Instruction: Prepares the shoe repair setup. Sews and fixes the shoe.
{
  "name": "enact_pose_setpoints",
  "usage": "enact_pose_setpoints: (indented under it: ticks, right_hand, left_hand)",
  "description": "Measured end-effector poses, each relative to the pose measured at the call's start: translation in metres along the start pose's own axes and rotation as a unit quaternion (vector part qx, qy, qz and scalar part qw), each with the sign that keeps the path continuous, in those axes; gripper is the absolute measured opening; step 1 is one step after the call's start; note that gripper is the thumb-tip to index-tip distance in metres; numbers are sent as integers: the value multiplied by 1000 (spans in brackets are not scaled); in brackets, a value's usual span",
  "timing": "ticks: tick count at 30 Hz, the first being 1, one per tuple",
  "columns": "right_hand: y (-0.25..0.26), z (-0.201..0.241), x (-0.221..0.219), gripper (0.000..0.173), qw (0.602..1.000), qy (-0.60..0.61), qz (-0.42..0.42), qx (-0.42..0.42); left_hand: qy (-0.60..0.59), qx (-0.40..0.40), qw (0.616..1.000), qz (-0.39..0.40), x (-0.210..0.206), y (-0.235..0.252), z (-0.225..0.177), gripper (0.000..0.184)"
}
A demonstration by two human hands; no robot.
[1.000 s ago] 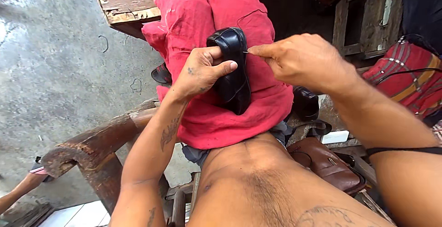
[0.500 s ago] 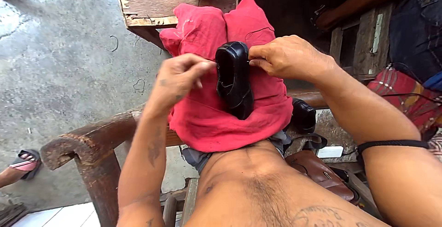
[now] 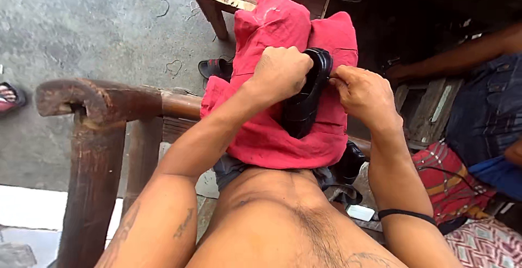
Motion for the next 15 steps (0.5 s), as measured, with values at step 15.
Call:
enact_pose_setpoints:
  ticks: [15]
  right_hand:
    - [-14, -20, -21, 21, 981, 77, -155, 93]
  left_hand:
    - [-200, 31, 979, -28, -18, -9, -4, 20]
Point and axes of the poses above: each hand's wrist, its own y-axis towards the middle knuckle, its own x-axis out of the back of the hand, z = x × y, the point moved 2 cm from there along y, towards the middle knuckle, and after that the axes turned 9 degrees about -x, right-handed, at the moved point
